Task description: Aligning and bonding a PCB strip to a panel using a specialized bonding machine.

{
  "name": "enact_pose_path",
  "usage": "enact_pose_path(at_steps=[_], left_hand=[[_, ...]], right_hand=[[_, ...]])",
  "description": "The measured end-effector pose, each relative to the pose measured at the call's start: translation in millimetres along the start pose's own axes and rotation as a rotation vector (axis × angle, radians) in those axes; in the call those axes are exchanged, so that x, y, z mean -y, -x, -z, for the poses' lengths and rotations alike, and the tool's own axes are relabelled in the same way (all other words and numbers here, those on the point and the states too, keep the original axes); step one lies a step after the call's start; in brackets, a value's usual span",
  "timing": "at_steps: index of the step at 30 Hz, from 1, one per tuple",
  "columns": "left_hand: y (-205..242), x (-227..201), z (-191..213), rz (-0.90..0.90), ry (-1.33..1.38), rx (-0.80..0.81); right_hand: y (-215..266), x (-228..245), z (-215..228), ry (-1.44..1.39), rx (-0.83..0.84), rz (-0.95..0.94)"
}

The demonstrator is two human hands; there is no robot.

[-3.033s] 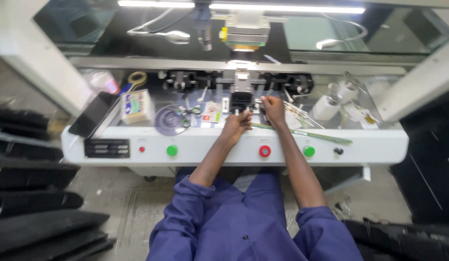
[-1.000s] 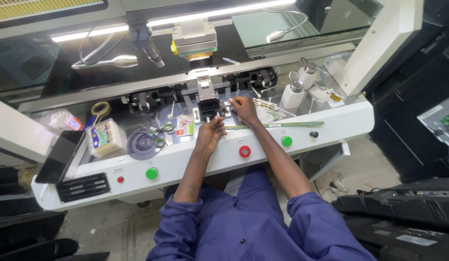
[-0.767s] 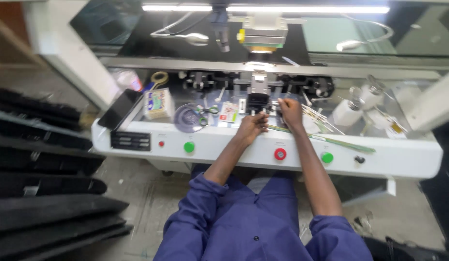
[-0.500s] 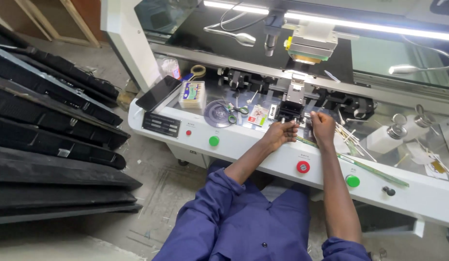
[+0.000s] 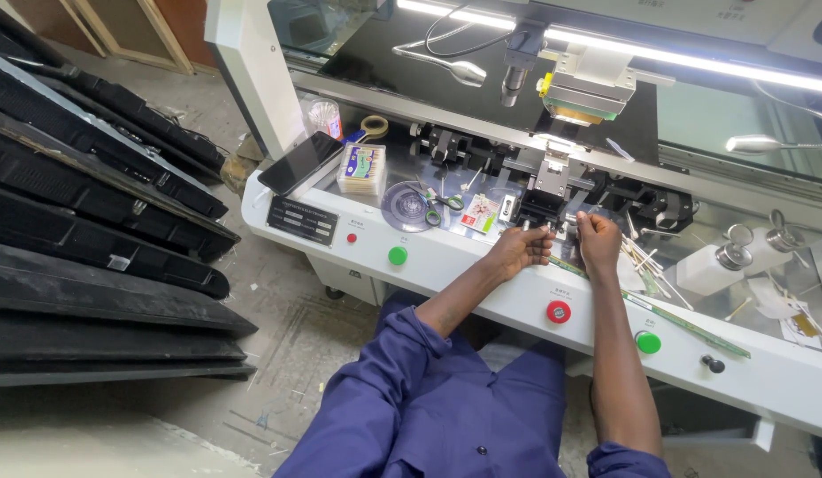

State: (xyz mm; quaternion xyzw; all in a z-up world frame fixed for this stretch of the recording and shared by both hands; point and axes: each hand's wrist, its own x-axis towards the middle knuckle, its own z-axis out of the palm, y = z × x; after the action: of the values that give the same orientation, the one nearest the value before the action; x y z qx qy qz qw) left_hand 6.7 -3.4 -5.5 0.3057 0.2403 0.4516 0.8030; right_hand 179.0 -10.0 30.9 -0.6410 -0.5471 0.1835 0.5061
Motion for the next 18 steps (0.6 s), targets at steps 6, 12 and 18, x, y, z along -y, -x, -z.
enact_pose_path(at_steps=[6,12,18], left_hand=[[2.3,1.9,-0.9,-0.001,0.007,0.005],[-1.7,-8.0,6.2,0.077,-0.004,0.045],[15.2,-23.7,-7.7,0.102,-0.04,0.031]], right_hand=[[-0.7,-16.4,1.8,-0.006,-0.006,0.105],[-12.8,-25.9,-7.1,-0.056,-0.048,0.125],[1.3,8.7,4.4,0.022,-0.051,0.005]])
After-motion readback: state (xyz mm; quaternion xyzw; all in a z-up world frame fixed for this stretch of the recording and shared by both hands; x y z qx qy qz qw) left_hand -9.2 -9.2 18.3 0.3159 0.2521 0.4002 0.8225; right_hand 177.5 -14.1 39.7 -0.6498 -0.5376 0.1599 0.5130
